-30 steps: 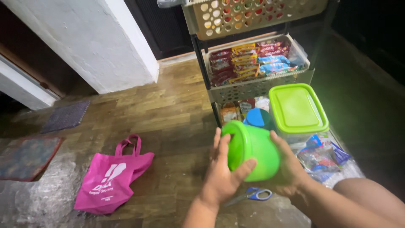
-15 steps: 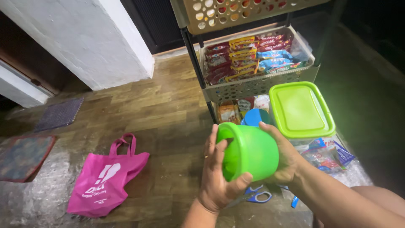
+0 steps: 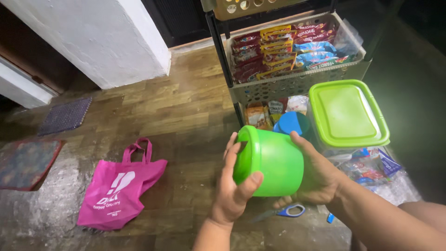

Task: The person sits on the floor and organizes snack items into plastic containers. They use scissors to cut open a chocolate bar and place pieces into a clear container, then cut open a package of small cakes and place them into a green container. The containers are then closed with lids.

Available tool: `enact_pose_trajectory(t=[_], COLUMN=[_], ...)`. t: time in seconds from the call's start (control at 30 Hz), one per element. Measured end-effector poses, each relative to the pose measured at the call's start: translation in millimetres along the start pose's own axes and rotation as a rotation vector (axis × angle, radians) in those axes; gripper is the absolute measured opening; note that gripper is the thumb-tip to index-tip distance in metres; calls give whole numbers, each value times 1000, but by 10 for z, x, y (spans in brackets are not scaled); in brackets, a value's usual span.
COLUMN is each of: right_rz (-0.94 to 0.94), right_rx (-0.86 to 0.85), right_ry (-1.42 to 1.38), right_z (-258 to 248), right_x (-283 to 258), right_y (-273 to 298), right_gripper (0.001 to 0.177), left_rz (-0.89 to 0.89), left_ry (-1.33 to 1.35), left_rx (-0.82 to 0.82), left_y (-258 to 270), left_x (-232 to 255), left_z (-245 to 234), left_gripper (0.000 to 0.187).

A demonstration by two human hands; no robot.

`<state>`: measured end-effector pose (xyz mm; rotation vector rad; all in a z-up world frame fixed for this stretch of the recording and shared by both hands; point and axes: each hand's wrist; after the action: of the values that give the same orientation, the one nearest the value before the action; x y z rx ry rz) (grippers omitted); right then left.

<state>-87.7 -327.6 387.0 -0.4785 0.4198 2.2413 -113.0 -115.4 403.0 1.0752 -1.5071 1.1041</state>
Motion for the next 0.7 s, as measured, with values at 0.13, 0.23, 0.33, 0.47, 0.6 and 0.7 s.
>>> enact_pose_trajectory(t=[0.13, 0.23, 0.33, 0.47, 0.6, 0.7], right_rz=[79, 73, 22, -27, -121, -288], right_rx=[-254, -308, 216, 445, 410, 385], right_ry=[-105, -231, -96, -31, 41, 193], right_z=[-92, -113, -40, 113, 138, 89], right_x=[-3, 51, 107, 75, 128, 184], right_y=[-5, -54, -98, -138, -135, -145], right_gripper=[85, 76, 72, 70, 70, 70], left_rz=[276, 279, 165, -19, -53, -319], left_ry=[-329, -311, -219, -51, -19, 426], left_rx=[18, 26, 56, 77, 71, -51], left_y=[56, 70, 97, 43, -8, -50], left_x=[-79, -189, -281, -295, -252, -234], left_z=[-116, -105, 2, 105, 121, 150], left_gripper=[80, 80, 82, 86, 80, 80])
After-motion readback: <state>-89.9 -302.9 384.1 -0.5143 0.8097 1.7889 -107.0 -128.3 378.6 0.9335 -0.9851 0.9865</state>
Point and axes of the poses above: each hand's wrist, its own y-axis away from the middle knuckle, its own z-axis out of the palm, x = y × z, and after that the axes turned 11 degrees about -z, right-handed
